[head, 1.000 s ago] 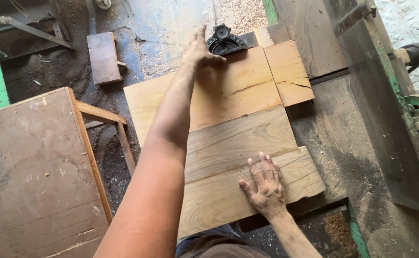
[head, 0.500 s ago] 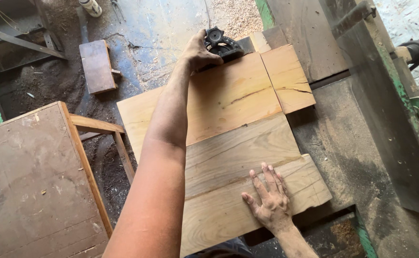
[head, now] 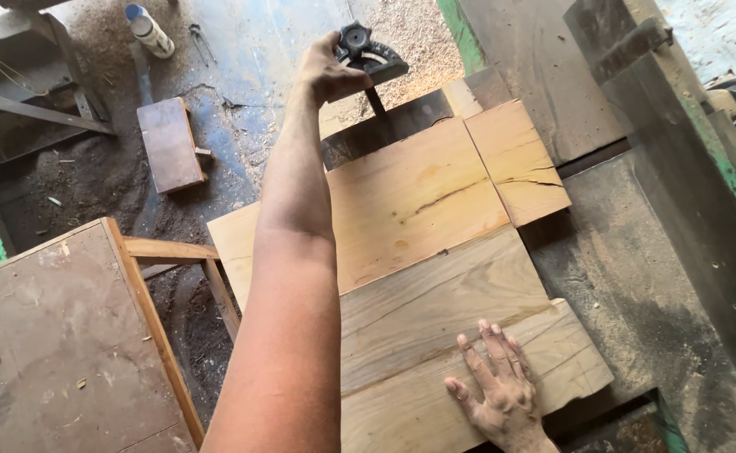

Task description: The person aligns and marks a wooden board on a joiner or table saw surface, then uses a miter gauge to square the wood before checking the alignment.

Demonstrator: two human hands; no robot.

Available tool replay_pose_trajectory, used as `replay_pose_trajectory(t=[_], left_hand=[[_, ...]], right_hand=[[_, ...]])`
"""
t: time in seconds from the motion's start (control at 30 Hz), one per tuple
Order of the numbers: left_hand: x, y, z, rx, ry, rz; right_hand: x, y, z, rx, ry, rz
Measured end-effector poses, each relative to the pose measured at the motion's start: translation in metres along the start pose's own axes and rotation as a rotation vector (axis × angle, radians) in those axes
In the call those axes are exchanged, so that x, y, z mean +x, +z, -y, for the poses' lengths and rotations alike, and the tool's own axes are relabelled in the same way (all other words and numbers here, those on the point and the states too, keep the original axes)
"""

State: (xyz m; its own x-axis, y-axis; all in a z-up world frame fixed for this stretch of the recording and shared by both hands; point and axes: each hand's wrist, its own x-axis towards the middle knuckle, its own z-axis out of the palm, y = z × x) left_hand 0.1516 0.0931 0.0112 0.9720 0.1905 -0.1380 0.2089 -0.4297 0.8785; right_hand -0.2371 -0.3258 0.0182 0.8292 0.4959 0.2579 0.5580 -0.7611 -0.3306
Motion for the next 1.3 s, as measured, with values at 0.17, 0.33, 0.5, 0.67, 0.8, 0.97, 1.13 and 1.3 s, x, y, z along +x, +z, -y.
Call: replay_pose_trajectory(t=[0.17,0.33,0.5,0.67,0.8,0.97,1.13,1.3], left_hand=[[0.010,-0.004,0.009,0.016,0.021,0.000],[0.031,-0.007,0.022,0.006,0.053,-0.026],[0.078,-0.018,0.037,-0.026,0.091,-0.042],[0.086,-0.051,0.045,-0.052,0.089,-0.157],[0.040,-0.103,0.021,-0.108,0.126,-0.281],[-0.068,-0.139,-0.022,-0.178,0.171,-0.341],[-0.219,-0.091,-0.043,-0.198,0.142,-0.250],[-0.347,0.006,-0.040,-0.157,0.160,-0.158]], right_hand=[[-0.006,0.006,-0.004,0.011,-0.013,-0.016],[-0.012,0.014,-0.008,-0.030,0.007,-0.008],[-0.015,0.020,-0.010,-0.029,0.035,0.022],[-0.011,0.016,-0.009,-0.005,0.011,-0.021],[-0.003,0.008,-0.005,0.006,0.014,-0.019],[-0.003,-0.003,0.001,0.034,0.015,0.056],[-0.009,-0.011,-0.004,0.054,-0.018,0.152],[-0.008,-0.015,-0.022,0.060,-0.004,0.313]])
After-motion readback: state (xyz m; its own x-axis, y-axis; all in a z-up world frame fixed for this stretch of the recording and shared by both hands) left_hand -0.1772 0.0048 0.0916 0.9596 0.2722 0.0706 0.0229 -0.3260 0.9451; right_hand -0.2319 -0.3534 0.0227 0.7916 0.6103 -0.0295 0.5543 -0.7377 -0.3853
